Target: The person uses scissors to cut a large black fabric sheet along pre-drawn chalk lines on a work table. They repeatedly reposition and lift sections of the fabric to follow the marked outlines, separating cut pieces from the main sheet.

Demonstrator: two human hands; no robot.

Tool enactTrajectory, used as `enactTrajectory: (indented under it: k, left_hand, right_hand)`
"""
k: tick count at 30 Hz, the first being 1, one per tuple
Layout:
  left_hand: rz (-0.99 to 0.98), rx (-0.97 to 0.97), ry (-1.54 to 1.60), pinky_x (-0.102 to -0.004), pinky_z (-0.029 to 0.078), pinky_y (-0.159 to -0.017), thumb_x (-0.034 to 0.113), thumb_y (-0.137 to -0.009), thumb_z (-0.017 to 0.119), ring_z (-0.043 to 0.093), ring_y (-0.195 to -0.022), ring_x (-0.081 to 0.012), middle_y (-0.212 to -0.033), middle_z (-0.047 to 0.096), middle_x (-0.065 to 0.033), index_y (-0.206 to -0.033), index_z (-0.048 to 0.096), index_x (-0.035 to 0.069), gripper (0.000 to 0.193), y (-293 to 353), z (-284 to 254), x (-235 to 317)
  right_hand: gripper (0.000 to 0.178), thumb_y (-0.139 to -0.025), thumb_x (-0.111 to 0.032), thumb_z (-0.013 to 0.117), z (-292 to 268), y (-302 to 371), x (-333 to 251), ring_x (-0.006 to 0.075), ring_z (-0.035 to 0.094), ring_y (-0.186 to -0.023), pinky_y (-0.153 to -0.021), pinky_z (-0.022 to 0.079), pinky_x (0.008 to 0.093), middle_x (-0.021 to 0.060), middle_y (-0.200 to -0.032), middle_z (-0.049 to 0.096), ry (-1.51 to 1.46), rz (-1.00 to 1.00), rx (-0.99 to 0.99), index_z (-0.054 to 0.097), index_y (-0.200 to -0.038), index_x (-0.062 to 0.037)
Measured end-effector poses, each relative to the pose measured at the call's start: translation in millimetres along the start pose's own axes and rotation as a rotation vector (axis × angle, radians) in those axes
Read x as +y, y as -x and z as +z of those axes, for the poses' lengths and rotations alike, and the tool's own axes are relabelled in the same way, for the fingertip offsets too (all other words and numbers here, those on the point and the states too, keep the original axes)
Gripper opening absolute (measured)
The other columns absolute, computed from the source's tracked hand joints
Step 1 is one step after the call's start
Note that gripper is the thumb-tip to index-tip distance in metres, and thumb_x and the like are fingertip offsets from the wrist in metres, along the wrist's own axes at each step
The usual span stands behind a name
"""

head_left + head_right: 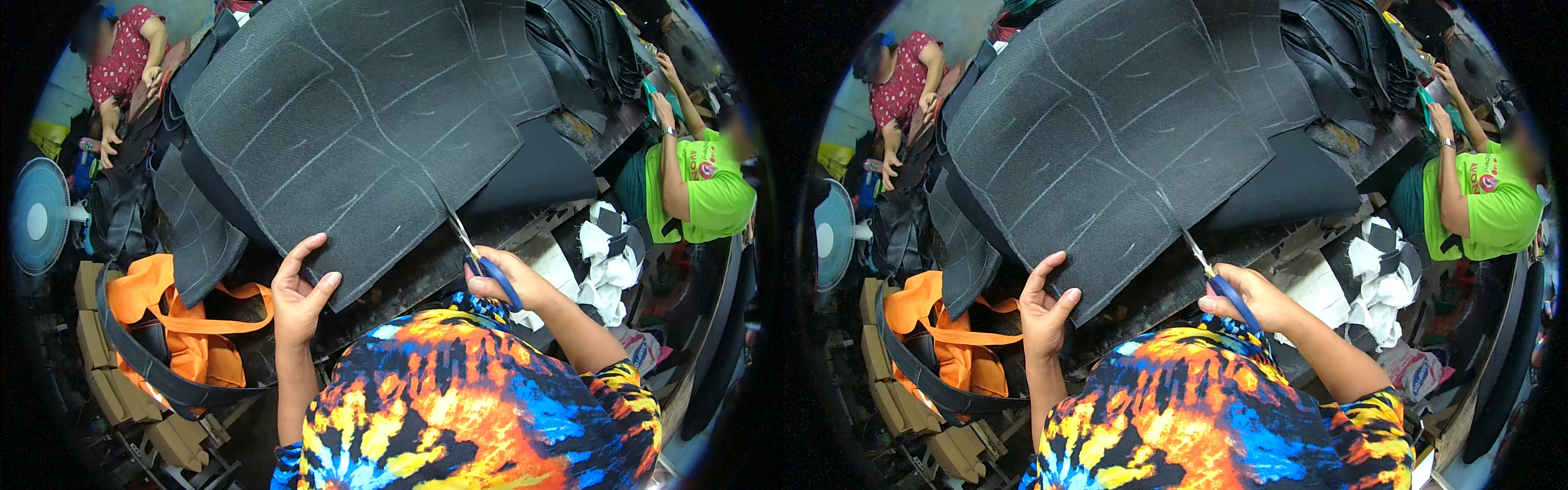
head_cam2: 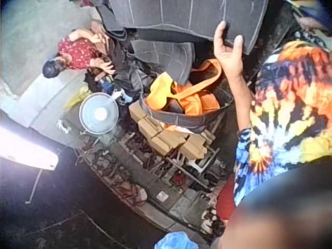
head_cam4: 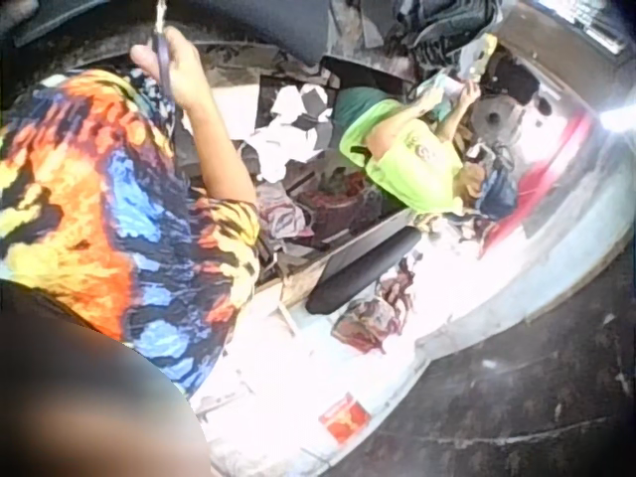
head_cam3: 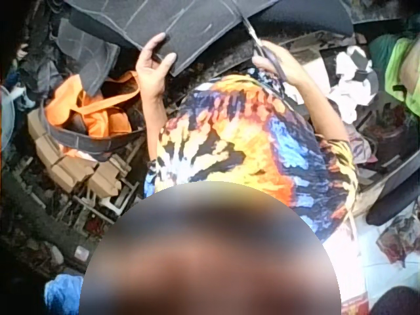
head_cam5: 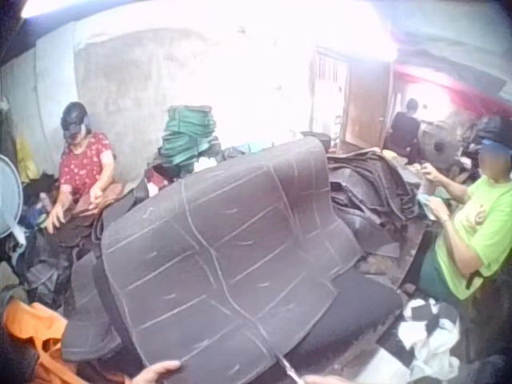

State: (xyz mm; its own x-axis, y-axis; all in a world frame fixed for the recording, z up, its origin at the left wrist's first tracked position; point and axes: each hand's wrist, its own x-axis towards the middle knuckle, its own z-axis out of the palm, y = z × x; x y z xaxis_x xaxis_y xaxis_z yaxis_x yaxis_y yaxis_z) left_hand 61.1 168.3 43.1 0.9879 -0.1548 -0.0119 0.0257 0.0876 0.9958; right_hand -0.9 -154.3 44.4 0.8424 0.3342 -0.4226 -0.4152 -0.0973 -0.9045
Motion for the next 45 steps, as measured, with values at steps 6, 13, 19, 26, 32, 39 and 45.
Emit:
enactTrajectory:
  k: [6, 13, 19, 26, 32, 39, 45]
  left_hand:
    - [0.609, 0.443, -0.918, -0.0449, 0.028, -0.114, 0.024, -0.075, 0.084, 0.033, -0.142, -0.0336, -0.155, 0.030, -0.0189, -0.150, 0.028, 0.003, 0.096, 9.1, 24.4, 24.8]
    - [0.669, -0.164, -1.079, -0.0483, 0.036, -0.107, 0.008, -0.067, 0.078, 0.051, -0.127, -0.0291, -0.136, 0.056, -0.0099, -0.128, 0.061, 0.011, 0.064, -23.4, 68.5, 2.0]
    - [0.849, -0.202, -0.879, -0.0416, 0.051, -0.089, 0.000, -0.071, 0.069, 0.067, -0.099, -0.0257, -0.106, 0.071, -0.0055, -0.102, 0.073, 0.008, 0.032, -19.3, 64.8, -5.0]
    - [0.753, -0.220, -0.877, -0.0499, 0.045, -0.104, 0.010, -0.081, 0.063, 0.062, -0.119, -0.0294, -0.122, 0.067, -0.0105, -0.104, 0.073, 0.009, 0.025, -10.3, 57.4, -1.2]
    - [0.765, -0.372, -0.802, -0.0530, 0.043, -0.106, 0.007, -0.081, 0.065, 0.062, -0.120, -0.0319, -0.121, 0.068, -0.0127, -0.105, 0.073, 0.009, 0.025, -0.7, 56.0, 1.0]
    - [0.731, -0.364, -0.742, -0.0528, 0.044, -0.105, 0.008, -0.082, 0.065, 0.062, -0.120, -0.0311, -0.121, 0.068, -0.0126, -0.106, 0.072, 0.008, 0.025, 4.8, 50.6, 0.4]
    - [0.723, -0.494, -0.702, -0.0528, 0.045, -0.105, 0.012, -0.084, 0.063, 0.063, -0.120, -0.0292, -0.121, 0.068, -0.0113, -0.107, 0.071, 0.006, 0.025, 12.8, 46.3, 6.1]
  right_hand:
    - [0.024, -0.090, -0.018, 0.075, 12.0, 10.2, -1.8, 0.0010, 0.048, -0.064, -0.055, 0.039, 0.0199, -0.0073, -0.071, 0.054, -0.115, 0.127, 0.097, 0.056, -0.080, -0.0082]
    - [0.024, -0.090, -0.019, 0.075, 21.7, 17.6, 3.4, 0.0018, 0.050, -0.065, -0.058, 0.041, 0.0205, -0.0067, -0.071, 0.055, -0.136, 0.175, 0.078, 0.056, -0.081, -0.0083]
    - [0.025, -0.094, -0.028, 0.068, 22.7, -6.7, 3.2, 0.0061, 0.056, -0.075, -0.068, 0.047, 0.0233, -0.0020, -0.082, 0.057, -0.237, -0.044, -0.018, 0.056, -0.096, -0.0068]
    - [0.024, -0.090, -0.023, 0.075, 28.4, -1.2, -6.8, 0.0054, 0.056, -0.065, -0.060, 0.047, 0.0219, -0.0035, -0.073, 0.057, -0.115, 0.132, 0.051, 0.057, -0.084, -0.0081]
    - [0.026, -0.091, -0.026, 0.073, 21.8, -12.8, -19.8, 0.0053, 0.055, -0.077, -0.068, 0.047, 0.0228, -0.0032, -0.083, 0.057, -0.203, 0.030, 0.007, 0.058, -0.097, -0.0052]
    - [0.022, -0.092, -0.023, 0.071, 34.8, -13.0, -20.5, 0.0048, 0.058, -0.066, -0.061, 0.049, 0.0212, -0.0035, -0.080, 0.061, -0.086, 0.117, 0.073, 0.063, -0.101, -0.0043]
    - [0.024, -0.093, -0.021, 0.071, 42.2, -37.0, -25.5, 0.0036, 0.057, -0.082, -0.073, 0.048, 0.0207, -0.0046, -0.091, 0.063, -0.281, -0.159, 0.067, 0.063, -0.107, -0.0027]
